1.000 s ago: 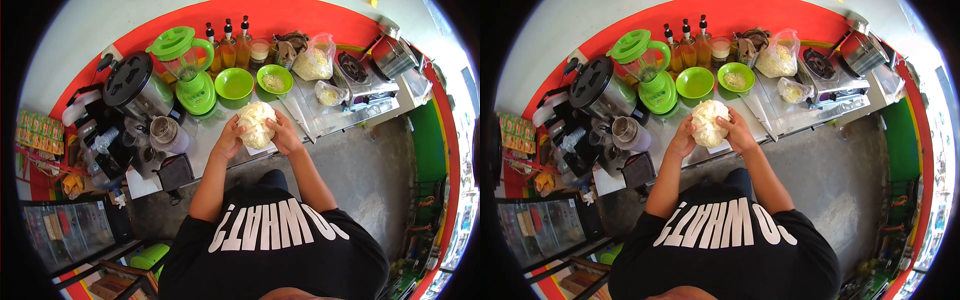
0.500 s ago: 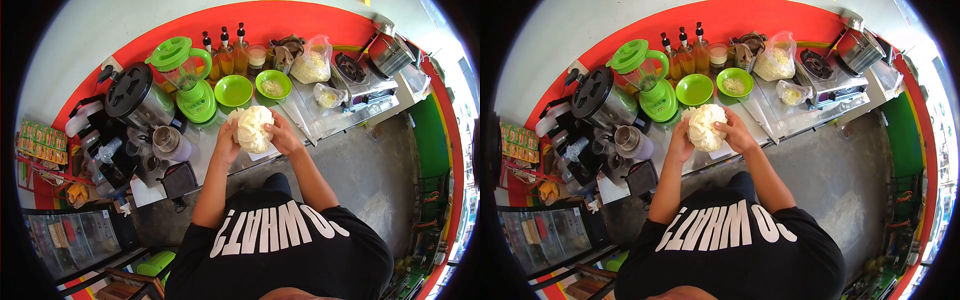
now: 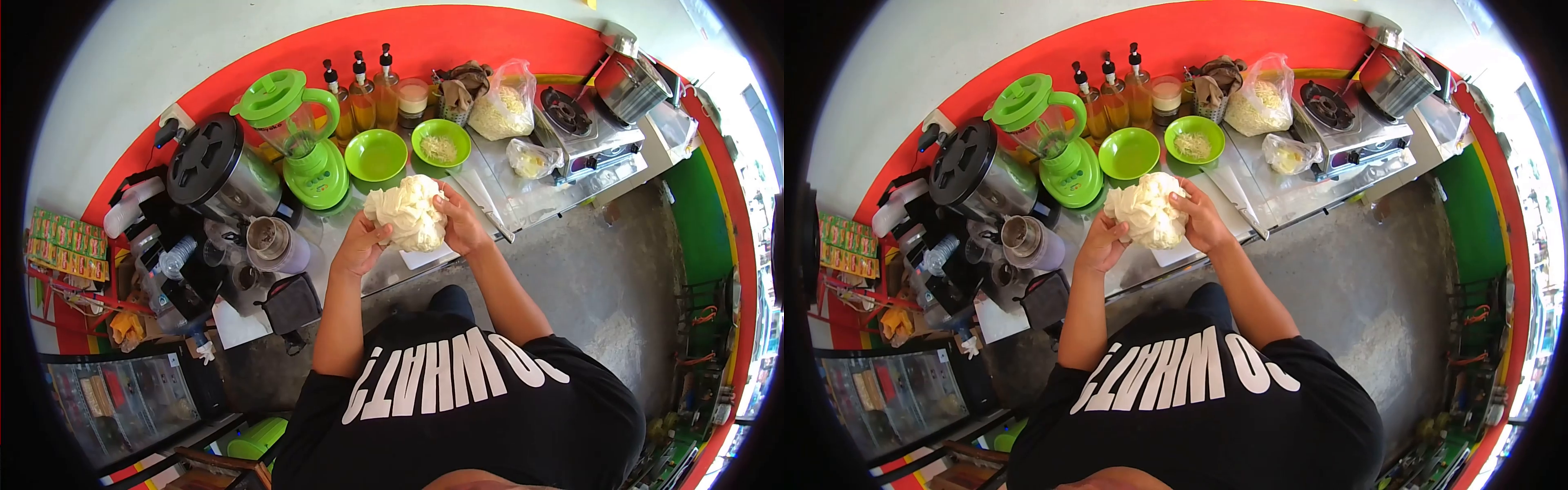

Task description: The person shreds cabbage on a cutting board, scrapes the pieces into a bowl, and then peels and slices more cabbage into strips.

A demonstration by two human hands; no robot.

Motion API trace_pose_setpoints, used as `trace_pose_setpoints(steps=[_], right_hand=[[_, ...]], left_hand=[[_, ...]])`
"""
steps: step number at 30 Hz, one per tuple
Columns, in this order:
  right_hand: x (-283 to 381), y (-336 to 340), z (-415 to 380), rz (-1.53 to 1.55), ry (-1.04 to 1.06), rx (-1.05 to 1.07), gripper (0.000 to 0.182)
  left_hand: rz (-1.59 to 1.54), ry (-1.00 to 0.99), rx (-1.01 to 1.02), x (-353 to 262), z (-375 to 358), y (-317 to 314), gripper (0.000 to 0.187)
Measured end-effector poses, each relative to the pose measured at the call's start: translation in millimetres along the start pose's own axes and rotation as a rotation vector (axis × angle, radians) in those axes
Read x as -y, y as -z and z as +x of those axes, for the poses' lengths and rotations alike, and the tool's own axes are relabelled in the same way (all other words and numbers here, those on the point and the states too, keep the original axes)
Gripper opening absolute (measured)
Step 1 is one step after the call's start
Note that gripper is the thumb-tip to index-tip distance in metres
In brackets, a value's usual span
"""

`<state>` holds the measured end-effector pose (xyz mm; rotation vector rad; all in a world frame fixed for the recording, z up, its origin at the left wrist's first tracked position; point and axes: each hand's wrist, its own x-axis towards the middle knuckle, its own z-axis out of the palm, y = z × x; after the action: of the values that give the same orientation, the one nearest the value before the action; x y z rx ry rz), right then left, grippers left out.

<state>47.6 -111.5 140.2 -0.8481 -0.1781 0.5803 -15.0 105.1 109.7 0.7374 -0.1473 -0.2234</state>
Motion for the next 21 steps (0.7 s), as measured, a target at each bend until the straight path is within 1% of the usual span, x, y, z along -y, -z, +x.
trace_pose_setpoints(steps=[2,3,5,8,12,14,18,21], right_hand=[[-1,6,1,-0.002,0.007,-0.013,0.057],[-1,7,2,0.001,0.005,-0.046,0.055],[-2,7,4,0.005,0.004,-0.079,0.053],[-6,2,5,0.044,0.014,-0.141,0.054],[-7,-4,6,0.035,0.055,-0.205,0.054],[-8,-3,10,0.027,0.076,-0.24,0.055],[-2,-10,11,0.08,0.023,-0.261,0.046],[3,-15,9,0.105,-0.024,-0.268,0.043]], left_hand=[[0.097,0.007,-0.037,-5,0,-3,0.072],[0.095,0.011,-0.035,-6,0,-4,0.072],[0.221,0.018,-0.05,-9,-1,-5,0.076],[0.229,0.006,-0.112,-3,1,-6,0.079],[0.227,0.005,-0.133,-13,2,-21,0.08],[0.353,-0.028,-0.154,-16,6,-27,0.08],[0.411,-0.061,-0.169,-13,13,-32,0.078],[0.358,-0.003,-0.195,-10,13,-32,0.074]])
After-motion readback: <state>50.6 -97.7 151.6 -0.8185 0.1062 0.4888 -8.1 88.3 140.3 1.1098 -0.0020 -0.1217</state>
